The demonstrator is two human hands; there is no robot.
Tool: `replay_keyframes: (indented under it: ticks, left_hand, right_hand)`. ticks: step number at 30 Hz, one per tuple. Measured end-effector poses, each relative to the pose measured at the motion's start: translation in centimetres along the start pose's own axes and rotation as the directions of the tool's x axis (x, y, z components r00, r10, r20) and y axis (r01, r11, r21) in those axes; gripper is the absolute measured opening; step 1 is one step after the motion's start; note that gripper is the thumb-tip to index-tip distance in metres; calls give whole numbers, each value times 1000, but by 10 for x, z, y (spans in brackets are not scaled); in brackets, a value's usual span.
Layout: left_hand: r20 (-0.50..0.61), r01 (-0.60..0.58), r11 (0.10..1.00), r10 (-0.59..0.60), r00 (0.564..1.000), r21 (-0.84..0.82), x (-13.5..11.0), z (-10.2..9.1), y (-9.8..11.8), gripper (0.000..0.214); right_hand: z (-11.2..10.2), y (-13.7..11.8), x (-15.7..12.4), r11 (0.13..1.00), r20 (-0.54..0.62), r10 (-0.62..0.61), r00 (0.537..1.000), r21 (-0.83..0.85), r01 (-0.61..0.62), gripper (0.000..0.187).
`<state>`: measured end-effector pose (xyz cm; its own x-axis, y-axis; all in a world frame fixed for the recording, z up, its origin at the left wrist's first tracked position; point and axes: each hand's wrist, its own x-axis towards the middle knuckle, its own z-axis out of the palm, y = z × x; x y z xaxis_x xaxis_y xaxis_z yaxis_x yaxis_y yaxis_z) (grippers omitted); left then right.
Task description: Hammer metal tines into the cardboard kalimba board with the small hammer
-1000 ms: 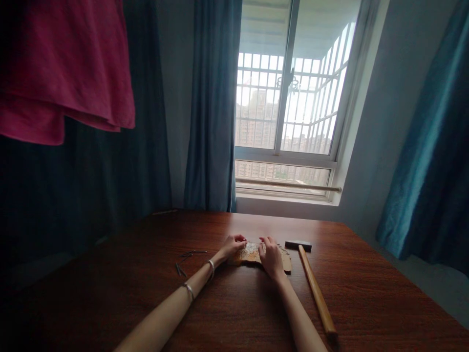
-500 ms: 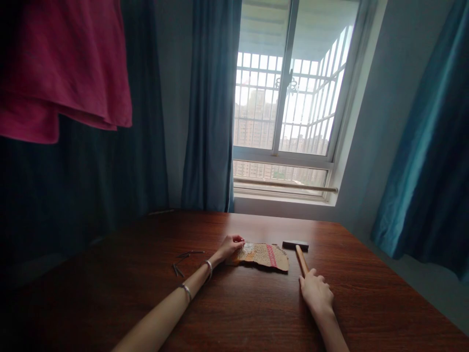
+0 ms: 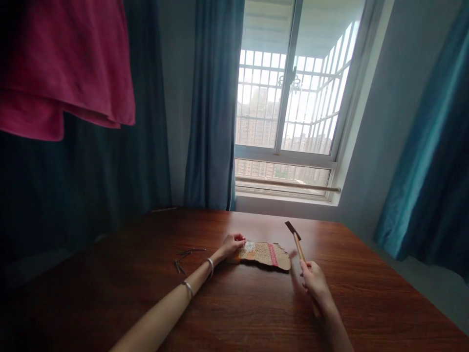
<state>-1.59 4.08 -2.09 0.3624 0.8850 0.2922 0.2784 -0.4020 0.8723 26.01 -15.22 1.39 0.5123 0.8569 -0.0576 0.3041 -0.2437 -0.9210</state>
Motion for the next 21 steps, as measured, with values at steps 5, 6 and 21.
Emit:
replay_keyframes:
  ticks: [5,6,21]
  left_hand:
    - [2,-20,1000,20,1000,7,1,1,-3,25]
    - [2,-21,1000,21,1000,8,1,1,-4,24]
    - [-6,-35,999,35,999,-1,0,1,-2,25]
  right_hand:
    - [8,-27,-10,754,374,-13,927,613,-237,26]
    - [11,-30,-12,693,447,-39,894,656,-299,26]
    - [60,-59,-55,708,636,-15,771,552,-441,43]
